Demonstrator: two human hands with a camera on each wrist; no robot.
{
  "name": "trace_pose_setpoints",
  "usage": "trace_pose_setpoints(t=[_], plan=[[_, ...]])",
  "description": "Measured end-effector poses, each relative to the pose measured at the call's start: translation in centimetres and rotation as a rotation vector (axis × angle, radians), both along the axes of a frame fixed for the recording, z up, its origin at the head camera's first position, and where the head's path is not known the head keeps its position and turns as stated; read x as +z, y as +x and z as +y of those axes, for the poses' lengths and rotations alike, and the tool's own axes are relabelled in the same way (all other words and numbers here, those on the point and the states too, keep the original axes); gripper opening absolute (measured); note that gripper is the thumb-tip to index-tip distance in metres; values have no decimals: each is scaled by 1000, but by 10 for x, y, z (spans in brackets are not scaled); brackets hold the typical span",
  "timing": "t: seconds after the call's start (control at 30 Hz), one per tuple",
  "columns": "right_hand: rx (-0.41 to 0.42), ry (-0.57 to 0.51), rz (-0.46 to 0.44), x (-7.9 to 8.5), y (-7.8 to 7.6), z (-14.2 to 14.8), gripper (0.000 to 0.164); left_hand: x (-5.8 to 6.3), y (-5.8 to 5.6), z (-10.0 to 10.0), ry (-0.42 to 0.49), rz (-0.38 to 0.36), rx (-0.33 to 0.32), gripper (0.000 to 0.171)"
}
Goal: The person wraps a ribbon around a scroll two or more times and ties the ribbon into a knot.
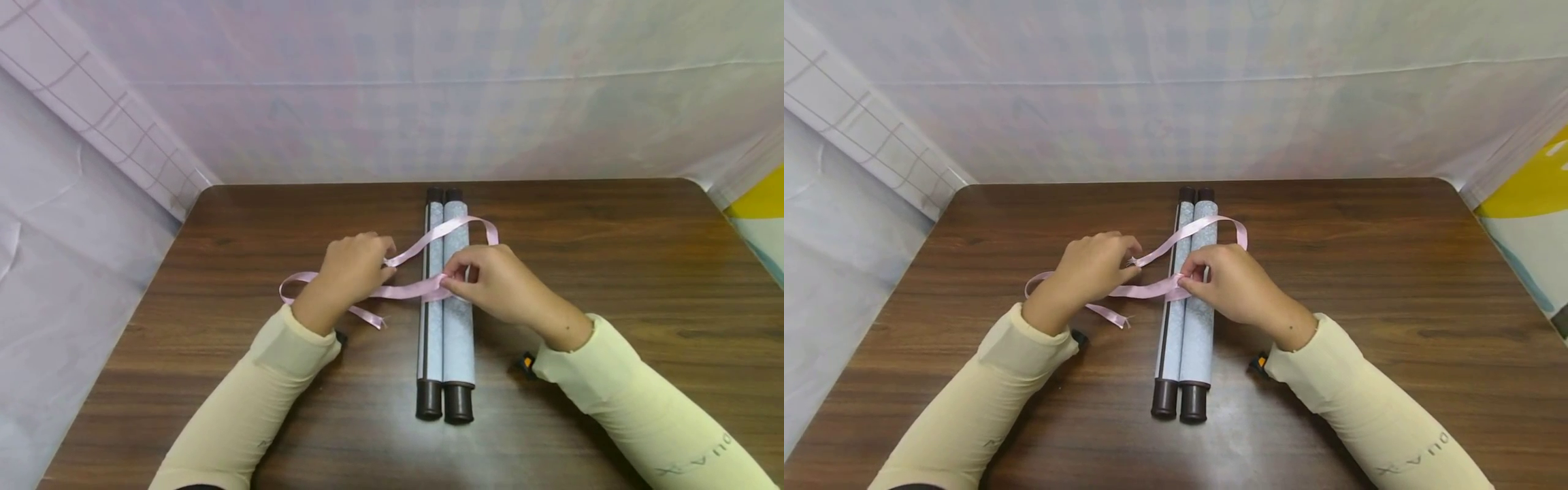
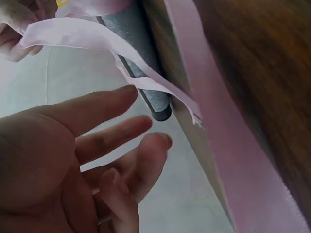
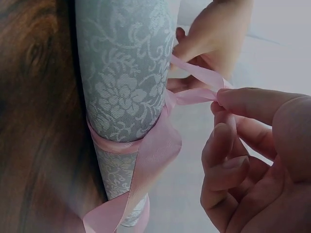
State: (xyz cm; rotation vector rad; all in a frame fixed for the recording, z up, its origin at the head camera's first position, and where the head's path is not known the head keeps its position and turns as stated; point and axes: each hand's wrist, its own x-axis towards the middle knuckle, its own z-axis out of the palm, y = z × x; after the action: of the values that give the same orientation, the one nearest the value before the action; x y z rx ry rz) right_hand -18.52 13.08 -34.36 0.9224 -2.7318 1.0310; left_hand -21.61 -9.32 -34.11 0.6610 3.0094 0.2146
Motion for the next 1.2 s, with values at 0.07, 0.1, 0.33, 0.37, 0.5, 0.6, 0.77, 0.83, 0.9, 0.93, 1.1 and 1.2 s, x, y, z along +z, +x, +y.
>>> trace_pose_setpoints(t=[0.07, 0.1, 0.33, 0.37, 0.5, 0.6, 0.77, 0.83, 0.9, 0.93, 1.1, 1.2], plan=[[1, 4, 1, 0, 0, 0, 4, -2, -1, -1, -9, -16, -10, 28], [1, 6, 1, 1, 0, 0, 4, -3, -1, -1, -12, -25, -15, 28], [-1, 20, 6, 1, 0, -1, 5, -10, -3, -1, -78, -72, -60, 34], [-2, 20, 6, 1, 0, -1, 5, -11, -4, -2, -87, -76, -67, 34], [6, 23, 4, -1, 1, -3, 5, -15, -4, -3, -80, -88, -70, 31], [18, 31, -1, -3, 2, -4, 5, -16, -6, -2, -76, -92, -66, 24], [16, 39, -1, -4, 1, -3, 5, -16, -12, 5, -126, -80, -84, 17], [9, 39, 3, -4, 0, -3, 5, -16, -16, 8, -151, -70, -85, 17], [5, 40, 8, -4, -1, -3, 5, -16, -20, 12, -171, -57, -78, 16], [7, 39, 9, -4, -1, -3, 5, -16, -22, 14, -185, -49, -75, 15], [20, 38, 6, -5, -2, -6, 4, -17, -30, 22, -268, -24, -84, 11], [24, 37, 5, -6, -3, -8, 4, -17, -32, 23, -308, -25, -87, 13]])
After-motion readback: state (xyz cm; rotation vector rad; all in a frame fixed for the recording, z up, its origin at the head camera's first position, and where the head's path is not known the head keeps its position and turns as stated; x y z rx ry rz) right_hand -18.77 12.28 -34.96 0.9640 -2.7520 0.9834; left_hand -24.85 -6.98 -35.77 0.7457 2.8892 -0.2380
